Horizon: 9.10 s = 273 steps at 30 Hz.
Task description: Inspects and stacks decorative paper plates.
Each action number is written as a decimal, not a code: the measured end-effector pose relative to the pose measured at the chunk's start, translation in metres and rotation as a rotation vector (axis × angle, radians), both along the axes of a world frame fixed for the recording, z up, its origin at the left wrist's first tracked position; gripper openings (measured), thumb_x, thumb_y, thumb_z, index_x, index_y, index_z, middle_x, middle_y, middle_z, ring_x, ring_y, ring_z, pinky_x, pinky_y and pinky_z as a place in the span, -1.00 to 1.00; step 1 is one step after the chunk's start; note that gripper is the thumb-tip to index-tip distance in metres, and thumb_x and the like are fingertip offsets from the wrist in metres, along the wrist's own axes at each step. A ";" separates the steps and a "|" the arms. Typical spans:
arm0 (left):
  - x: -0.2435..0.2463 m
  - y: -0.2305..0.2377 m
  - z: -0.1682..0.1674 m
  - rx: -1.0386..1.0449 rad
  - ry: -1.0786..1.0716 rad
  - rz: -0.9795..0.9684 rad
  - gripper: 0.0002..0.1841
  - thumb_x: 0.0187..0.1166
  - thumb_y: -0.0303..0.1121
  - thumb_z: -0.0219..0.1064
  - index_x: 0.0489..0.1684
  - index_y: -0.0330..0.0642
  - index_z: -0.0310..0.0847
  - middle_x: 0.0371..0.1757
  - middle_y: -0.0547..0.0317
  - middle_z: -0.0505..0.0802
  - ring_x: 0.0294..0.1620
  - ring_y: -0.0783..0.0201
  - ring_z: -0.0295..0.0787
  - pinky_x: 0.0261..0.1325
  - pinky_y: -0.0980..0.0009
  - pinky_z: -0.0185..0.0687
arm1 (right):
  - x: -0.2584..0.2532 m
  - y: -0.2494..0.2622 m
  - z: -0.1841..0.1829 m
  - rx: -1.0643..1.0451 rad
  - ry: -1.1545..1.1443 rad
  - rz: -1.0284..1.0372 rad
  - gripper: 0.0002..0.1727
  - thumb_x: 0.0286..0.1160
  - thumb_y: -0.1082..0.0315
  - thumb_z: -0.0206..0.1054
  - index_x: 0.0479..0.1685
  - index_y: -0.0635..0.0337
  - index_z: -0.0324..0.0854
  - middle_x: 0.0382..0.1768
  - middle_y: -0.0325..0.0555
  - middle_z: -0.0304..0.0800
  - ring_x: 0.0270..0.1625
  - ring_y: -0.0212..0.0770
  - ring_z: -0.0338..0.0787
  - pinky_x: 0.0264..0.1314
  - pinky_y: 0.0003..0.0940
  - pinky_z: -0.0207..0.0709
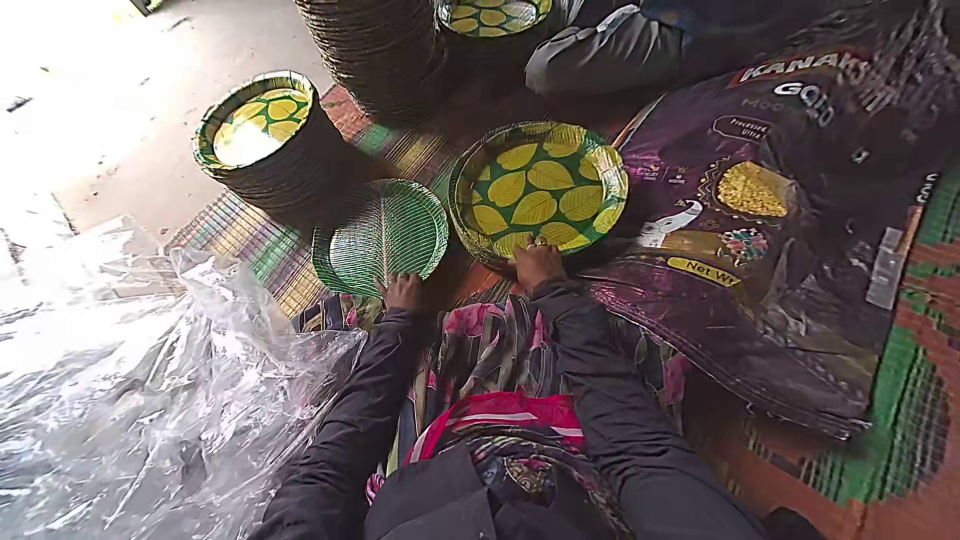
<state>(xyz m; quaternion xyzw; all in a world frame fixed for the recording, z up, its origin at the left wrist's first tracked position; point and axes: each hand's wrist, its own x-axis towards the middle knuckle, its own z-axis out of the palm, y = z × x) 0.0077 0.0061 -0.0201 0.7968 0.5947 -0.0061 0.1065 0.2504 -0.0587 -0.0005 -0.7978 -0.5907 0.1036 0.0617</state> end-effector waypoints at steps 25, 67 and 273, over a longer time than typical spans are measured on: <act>-0.012 -0.048 0.069 1.141 -0.550 -0.314 -0.72 0.74 -0.14 0.26 0.17 -0.13 0.61 0.26 -0.03 0.79 0.53 -0.02 0.58 0.76 -0.07 0.13 | -0.015 -0.022 0.038 1.106 -0.172 0.225 -0.74 0.50 0.64 0.26 -0.04 0.27 0.84 -0.04 0.13 0.95 0.15 0.18 0.91 0.40 0.13 0.62; -0.004 -0.002 0.033 0.177 -0.165 -0.197 -0.45 0.45 -0.32 0.51 0.47 -0.29 0.62 0.54 -0.37 0.65 0.68 -0.39 0.41 0.66 -0.40 0.19 | 0.007 -0.014 0.011 0.544 -0.053 0.054 -0.65 0.65 0.62 0.12 0.19 0.33 0.79 0.22 0.24 0.87 0.35 0.27 0.81 0.62 0.27 0.36; -0.013 -0.024 0.005 0.803 -0.519 -0.131 -0.32 0.50 -0.19 0.49 0.60 -0.35 0.45 0.63 -0.39 0.55 0.71 -0.32 0.39 0.73 -0.17 0.23 | -0.006 -0.016 -0.002 1.041 -0.268 0.117 -0.73 0.58 0.55 0.29 0.13 0.20 0.80 -0.13 0.24 0.84 0.07 0.31 0.80 0.43 0.30 0.45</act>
